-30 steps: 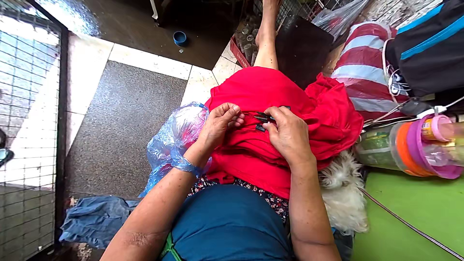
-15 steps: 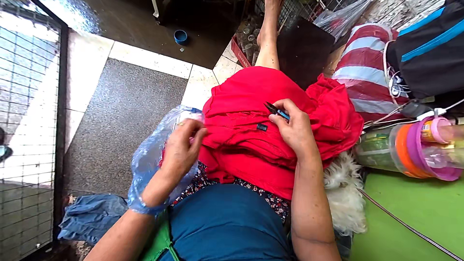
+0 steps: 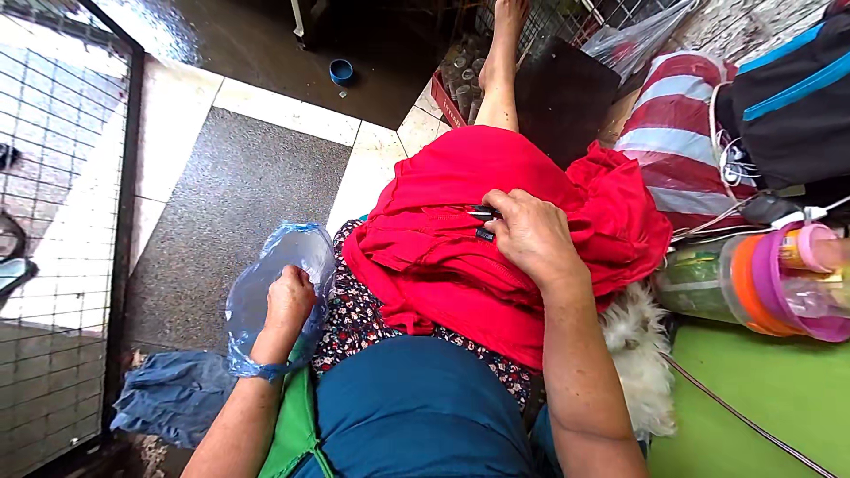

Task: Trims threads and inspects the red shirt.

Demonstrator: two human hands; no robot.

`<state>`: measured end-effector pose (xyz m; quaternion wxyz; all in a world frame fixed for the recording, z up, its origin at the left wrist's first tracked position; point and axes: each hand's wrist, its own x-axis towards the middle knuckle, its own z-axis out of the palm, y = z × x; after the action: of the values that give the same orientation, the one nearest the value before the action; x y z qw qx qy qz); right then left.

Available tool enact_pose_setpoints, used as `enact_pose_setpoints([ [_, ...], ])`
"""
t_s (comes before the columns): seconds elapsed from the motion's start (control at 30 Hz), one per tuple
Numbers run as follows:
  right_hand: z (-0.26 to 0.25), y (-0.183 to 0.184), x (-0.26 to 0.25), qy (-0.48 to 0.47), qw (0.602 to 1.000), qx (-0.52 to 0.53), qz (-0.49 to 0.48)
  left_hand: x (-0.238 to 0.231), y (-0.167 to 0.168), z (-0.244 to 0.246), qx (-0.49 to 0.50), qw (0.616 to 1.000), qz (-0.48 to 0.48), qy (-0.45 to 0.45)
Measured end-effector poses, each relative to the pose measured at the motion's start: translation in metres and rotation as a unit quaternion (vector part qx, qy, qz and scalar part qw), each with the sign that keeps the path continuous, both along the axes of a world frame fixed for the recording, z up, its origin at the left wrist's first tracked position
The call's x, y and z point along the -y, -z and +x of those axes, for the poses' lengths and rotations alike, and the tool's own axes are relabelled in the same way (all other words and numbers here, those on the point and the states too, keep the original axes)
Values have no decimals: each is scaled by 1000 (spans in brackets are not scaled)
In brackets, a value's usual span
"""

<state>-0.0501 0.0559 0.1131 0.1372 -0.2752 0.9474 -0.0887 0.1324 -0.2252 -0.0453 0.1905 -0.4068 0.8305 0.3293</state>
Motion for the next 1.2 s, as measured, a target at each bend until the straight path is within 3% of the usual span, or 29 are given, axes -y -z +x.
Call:
enact_pose_setpoints([
  [0.1,0,3,3,-13,1000,-21,7,9,4,5,6,1000,10,-29],
  [0.3,-18,27,-29,83,968,59,-229,5,1,13,-18,999,-27,40],
  [0.4,-21,29,-37,88,955,104,-263,0,-16,9,-37,997,-34,56],
  [0.47,-20,29,-36,75,958,92,-263,-6,-34,3,-98,990,-56,80],
  [0.53,-19,32,-33,61,962,70,-258,-17,-51,-6,-221,965,-72,122],
  [0.67,-20,35,-30,58,965,55,-249,-64,-79,-57,-410,888,21,209],
  [0.77,-20,38,-31,66,963,49,-255,-102,-80,-109,-425,872,122,211],
  [0.87,-18,41,-31,69,963,33,-260,-126,-68,-138,-436,870,122,196],
  [0.97,-16,43,-31,71,960,29,-270,-126,-60,-141,-450,867,129,169],
  [1.2,-11,38,-33,21,963,26,-266,-113,-54,-131,-434,850,286,94],
])
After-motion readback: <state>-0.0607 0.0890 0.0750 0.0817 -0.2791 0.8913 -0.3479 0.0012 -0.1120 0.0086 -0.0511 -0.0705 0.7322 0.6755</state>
